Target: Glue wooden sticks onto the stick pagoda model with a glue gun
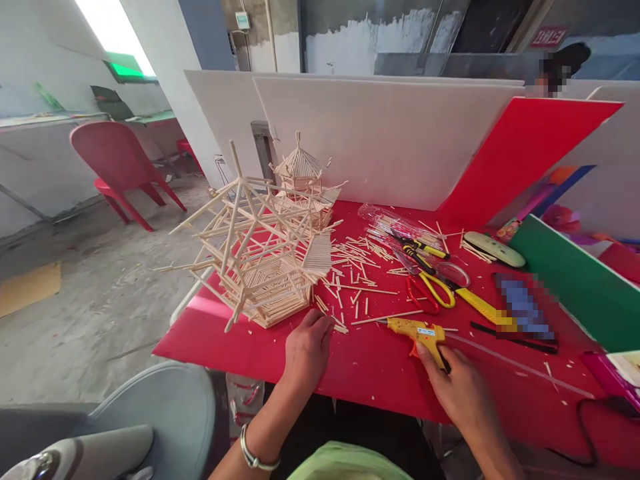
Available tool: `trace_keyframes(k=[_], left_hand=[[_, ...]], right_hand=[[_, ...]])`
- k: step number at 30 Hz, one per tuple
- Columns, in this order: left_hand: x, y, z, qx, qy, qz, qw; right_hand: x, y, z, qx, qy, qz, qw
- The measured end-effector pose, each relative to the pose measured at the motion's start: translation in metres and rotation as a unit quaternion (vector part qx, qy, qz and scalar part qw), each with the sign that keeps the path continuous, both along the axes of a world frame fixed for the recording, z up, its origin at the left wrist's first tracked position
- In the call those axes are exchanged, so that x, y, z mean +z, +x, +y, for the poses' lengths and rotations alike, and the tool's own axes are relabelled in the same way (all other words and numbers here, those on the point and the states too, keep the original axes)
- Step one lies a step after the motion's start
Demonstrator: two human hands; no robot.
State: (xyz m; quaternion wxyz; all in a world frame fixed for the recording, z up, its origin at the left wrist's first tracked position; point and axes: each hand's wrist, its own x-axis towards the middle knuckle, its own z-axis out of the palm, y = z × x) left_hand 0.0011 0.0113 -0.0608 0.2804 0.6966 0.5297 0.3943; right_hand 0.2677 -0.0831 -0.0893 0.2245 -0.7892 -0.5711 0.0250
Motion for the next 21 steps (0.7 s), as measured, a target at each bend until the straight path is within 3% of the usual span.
trace_keyframes(k=[3,5,7,9,11,15,18,21], left_hand=[[0.0,-0.003,-0.002,0.018,-0.011,-0.018,1.0],[-0.001,-0.005,-0.005,0.028,-0.025,-0.05,0.998],[-0.003,-0.007,-0.009,0.04,-0.046,-0.089,0.994],[-0.005,-0.006,-0.012,0.065,-0.08,-0.137,0.985],[-0.006,-0.005,-0.015,0.094,-0.134,-0.196,0.967],[-0.007,-0.005,-0.019,0.106,-0.231,-0.286,0.924],[-0.006,-0.009,-0.019,0.121,-0.27,-0.325,0.898],[-0.004,-0.011,-0.016,0.102,-0.295,-0.374,0.873]], right_hand=[[0.011,-0.001,-0.001,-0.04,-0.011,-0.088,0.995],[0.023,-0.01,0.004,-0.05,0.027,-0.114,0.992],[0.033,-0.027,0.014,0.01,0.084,-0.074,0.994],[0.037,-0.052,0.03,0.125,0.1,-0.001,0.987],[0.033,-0.079,0.048,0.202,0.056,0.032,0.977],[0.013,-0.114,0.072,0.201,0.003,0.041,0.979],[0.004,-0.119,0.076,0.199,0.011,0.072,0.977],[0.009,-0.117,0.075,0.218,0.005,0.123,0.968]])
